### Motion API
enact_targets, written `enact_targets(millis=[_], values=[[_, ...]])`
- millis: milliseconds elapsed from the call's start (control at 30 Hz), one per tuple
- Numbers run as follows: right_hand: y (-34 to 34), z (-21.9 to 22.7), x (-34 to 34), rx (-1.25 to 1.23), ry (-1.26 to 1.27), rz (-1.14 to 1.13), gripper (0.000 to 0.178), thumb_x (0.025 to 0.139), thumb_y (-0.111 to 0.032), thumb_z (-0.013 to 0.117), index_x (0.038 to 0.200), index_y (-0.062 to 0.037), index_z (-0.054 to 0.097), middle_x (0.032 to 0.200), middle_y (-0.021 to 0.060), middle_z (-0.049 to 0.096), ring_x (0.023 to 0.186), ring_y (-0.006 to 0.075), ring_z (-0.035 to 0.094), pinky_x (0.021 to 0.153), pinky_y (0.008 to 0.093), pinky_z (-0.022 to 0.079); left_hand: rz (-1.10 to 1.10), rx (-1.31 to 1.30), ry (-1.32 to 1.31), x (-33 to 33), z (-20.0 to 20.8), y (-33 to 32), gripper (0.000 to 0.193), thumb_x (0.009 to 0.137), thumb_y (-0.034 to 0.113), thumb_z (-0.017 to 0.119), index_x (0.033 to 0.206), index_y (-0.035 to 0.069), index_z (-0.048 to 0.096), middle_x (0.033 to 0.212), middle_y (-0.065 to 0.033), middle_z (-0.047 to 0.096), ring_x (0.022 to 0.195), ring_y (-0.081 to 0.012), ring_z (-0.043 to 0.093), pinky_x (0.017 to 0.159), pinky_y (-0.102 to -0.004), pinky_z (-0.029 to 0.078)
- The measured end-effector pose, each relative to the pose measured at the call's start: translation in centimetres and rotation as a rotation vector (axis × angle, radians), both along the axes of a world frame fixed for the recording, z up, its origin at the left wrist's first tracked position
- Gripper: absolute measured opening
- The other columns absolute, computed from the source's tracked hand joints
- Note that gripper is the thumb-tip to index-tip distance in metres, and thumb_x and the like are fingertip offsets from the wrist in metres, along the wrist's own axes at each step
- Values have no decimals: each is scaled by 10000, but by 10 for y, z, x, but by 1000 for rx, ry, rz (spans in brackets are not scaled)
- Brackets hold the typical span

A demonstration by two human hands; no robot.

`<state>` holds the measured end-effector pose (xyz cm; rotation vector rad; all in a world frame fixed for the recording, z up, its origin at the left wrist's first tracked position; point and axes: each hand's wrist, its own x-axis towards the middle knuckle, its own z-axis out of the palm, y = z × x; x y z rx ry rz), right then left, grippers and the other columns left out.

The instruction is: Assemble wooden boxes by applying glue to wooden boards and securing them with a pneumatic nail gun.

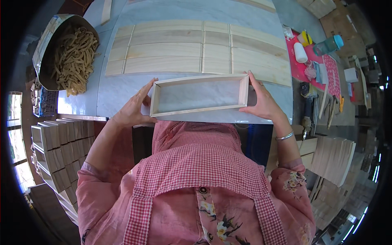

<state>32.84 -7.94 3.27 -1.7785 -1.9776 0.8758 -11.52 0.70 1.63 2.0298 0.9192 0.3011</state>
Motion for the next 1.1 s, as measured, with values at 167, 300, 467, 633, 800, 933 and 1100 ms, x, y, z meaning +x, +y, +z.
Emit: enact_targets(millis=[167, 300, 467, 633, 800, 933, 1100], values=[[-1, 4, -4, -46, -6, 33, 1221, 616, -117, 913, 1595, -49, 185, 1492, 223, 467, 1276, 383, 509, 1086, 423, 417, 57, -40, 18, -3, -3, 1, 1290, 576, 105, 954, 1609, 107, 182, 1497, -170, 445, 928, -252, 613, 861, -352, 539], [-10, 3, -3, -41, 45, 63, 1177, 615, -96, 903, 1583, -35, 237, 1414, 252, 523, 1228, 376, 550, 1047, 405, 436, 90, 1, -5, -6, -11, 8, 1252, 598, 86, 938, 1605, 118, 195, 1323, -176, 584, 911, -267, 632, 860, -368, 543], [-22, -9, 1, 2, 213, -21, 1172, 560, -52, 909, 1566, -27, 307, 1360, 215, 585, 1091, 327, 616, 946, 367, 492, 44, 4, 8, 1, -12, 14, 1251, 620, 140, 940, 1612, 150, 178, 1388, -176, 548, 935, -290, 641, 887, -382, 547], [-18, -6, -2, -32, 180, -36, 1173, 550, -11, 887, 1568, -27, 306, 1296, 203, 627, 1010, 302, 625, 895, 363, 510, 1, 27, 36, 2, -7, 20, 1187, 624, 244, 932, 1598, 225, 254, 1484, -195, 463, 1105, -331, 618, 1011, -416, 523], [-23, -3, 5, -98, 151, -78, 1154, 555, 3, 854, 1570, -26, 304, 1284, 189, 637, 964, 275, 621, 844, 348, 517, -106, 281, 42, 4, -18, 19, 1094, 624, 353, 895, 1567, 300, 344, 1526, -213, 410, 1339, -390, 492, 1153, -482, 414], [-28, -10, 12, -41, 215, -115, 1128, 571, -8, 819, 1571, -27, 297, 1290, 183, 626, 948, 260, 621, 797, 342, 519, -89, 279, -9, 7, -9, 12, 1050, 665, 349, 881, 1569, 277, 350, 1523, -221, 416, 1310, -420, 499, 1121, -477, 415], [-42, -17, 30, -90, 230, -184, 1158, 563, -11, 799, 1583, -41, 251, 1274, 209, 603, 893, 261, 595, 782, 343, 517, -124, 402, -86, 33, -35, 26, 1026, 670, 375, 880, 1558, 259, 379, 1494, -218, 436, 1192, -382, 553, 1027, -438, 439]])
